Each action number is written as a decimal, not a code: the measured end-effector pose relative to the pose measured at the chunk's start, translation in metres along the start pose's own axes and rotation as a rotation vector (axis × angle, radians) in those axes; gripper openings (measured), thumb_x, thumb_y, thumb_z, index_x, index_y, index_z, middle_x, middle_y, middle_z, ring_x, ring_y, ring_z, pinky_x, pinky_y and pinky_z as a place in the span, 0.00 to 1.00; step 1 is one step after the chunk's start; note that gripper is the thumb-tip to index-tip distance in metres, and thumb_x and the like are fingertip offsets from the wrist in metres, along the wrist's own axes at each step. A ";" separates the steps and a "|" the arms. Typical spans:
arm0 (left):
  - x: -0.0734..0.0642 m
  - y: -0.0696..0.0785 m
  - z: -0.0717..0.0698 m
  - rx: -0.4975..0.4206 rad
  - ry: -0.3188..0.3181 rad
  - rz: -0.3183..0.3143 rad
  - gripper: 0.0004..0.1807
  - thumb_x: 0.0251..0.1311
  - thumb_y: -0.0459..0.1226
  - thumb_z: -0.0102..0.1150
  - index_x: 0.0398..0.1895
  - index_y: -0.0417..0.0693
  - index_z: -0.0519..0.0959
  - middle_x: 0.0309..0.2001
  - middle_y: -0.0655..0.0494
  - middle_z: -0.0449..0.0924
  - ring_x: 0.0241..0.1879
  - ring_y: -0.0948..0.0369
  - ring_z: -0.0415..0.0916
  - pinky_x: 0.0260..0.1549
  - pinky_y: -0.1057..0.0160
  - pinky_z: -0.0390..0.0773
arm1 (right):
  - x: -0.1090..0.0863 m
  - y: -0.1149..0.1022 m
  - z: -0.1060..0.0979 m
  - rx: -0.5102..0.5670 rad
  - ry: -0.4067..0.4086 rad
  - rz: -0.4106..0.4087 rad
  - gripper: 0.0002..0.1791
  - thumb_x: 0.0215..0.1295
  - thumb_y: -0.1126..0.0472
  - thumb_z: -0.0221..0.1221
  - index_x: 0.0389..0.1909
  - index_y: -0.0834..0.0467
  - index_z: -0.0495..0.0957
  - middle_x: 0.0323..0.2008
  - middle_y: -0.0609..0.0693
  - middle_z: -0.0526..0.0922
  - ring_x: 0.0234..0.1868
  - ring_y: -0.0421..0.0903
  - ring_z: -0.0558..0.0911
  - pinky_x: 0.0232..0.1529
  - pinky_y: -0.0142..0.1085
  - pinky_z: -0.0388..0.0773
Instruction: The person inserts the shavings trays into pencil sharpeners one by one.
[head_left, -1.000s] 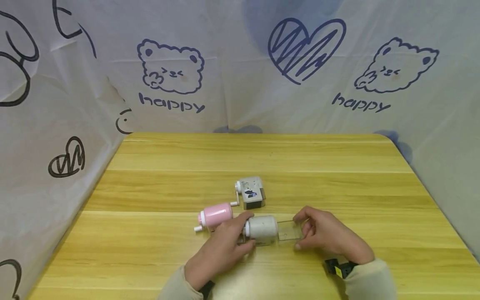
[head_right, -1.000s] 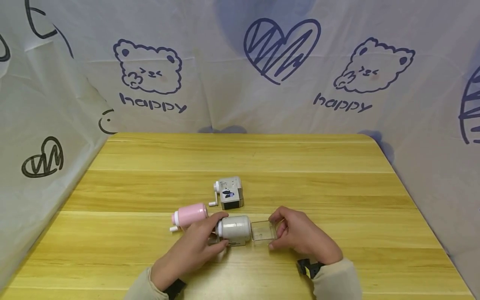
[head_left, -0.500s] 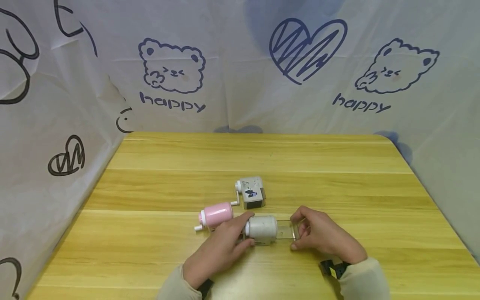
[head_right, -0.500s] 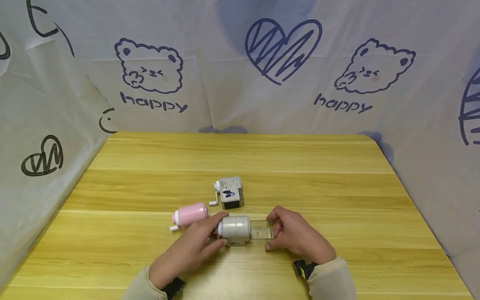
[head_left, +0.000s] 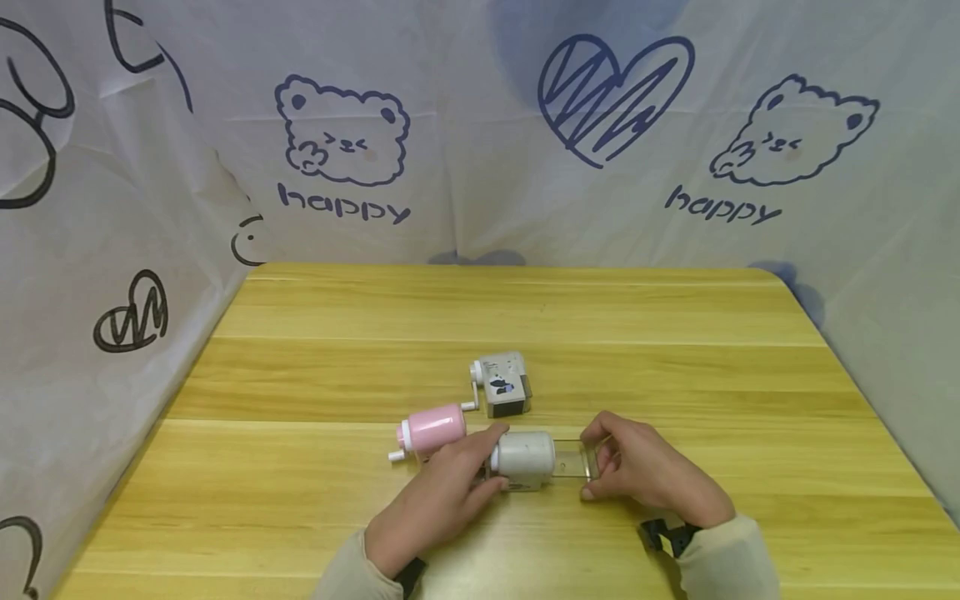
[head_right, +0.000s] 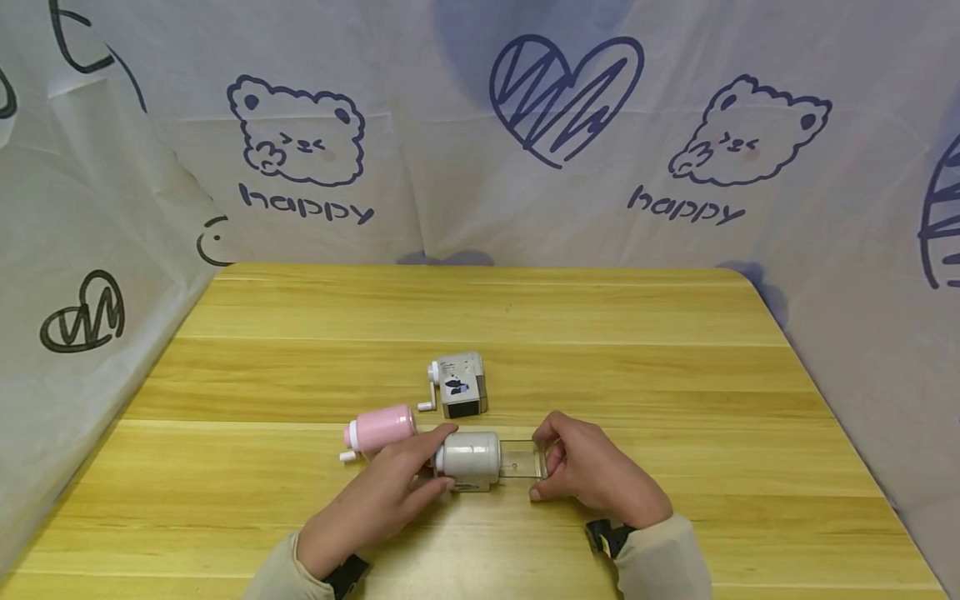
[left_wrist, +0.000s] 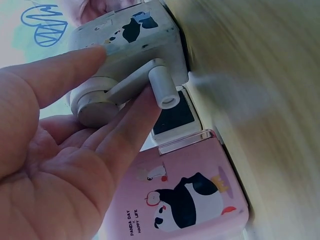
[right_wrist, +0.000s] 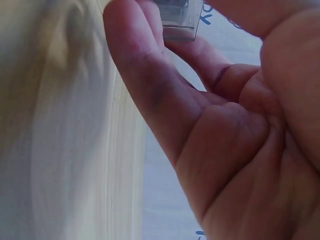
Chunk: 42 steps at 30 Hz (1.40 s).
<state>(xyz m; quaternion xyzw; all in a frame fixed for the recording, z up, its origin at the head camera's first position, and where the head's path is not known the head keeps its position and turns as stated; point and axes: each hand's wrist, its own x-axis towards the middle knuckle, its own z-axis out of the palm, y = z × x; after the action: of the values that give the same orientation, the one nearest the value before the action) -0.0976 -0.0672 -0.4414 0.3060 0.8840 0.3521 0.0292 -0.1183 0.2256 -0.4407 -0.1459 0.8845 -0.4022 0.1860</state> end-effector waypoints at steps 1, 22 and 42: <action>0.000 0.000 0.000 0.001 -0.001 -0.001 0.34 0.65 0.34 0.68 0.72 0.39 0.68 0.58 0.42 0.82 0.55 0.51 0.82 0.56 0.51 0.80 | 0.000 0.000 0.000 0.001 -0.002 -0.002 0.34 0.45 0.62 0.82 0.51 0.64 0.75 0.30 0.48 0.80 0.32 0.45 0.79 0.32 0.33 0.78; -0.001 -0.001 -0.001 0.000 -0.005 -0.007 0.34 0.65 0.34 0.68 0.72 0.38 0.68 0.59 0.41 0.82 0.55 0.51 0.82 0.57 0.51 0.80 | -0.001 0.000 0.005 -0.013 -0.043 -0.007 0.33 0.44 0.64 0.82 0.50 0.64 0.75 0.27 0.47 0.80 0.29 0.43 0.78 0.31 0.33 0.77; -0.001 -0.004 0.001 0.014 0.003 0.002 0.34 0.64 0.35 0.69 0.72 0.37 0.68 0.60 0.41 0.81 0.57 0.50 0.81 0.58 0.50 0.79 | 0.003 -0.007 0.013 -0.055 -0.005 0.003 0.34 0.44 0.62 0.82 0.51 0.63 0.76 0.30 0.46 0.80 0.32 0.43 0.79 0.33 0.33 0.78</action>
<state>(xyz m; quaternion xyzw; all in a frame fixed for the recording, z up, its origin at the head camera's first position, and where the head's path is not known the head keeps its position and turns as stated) -0.0989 -0.0693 -0.4446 0.3068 0.8862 0.3462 0.0255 -0.1146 0.2115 -0.4437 -0.1507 0.8949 -0.3774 0.1846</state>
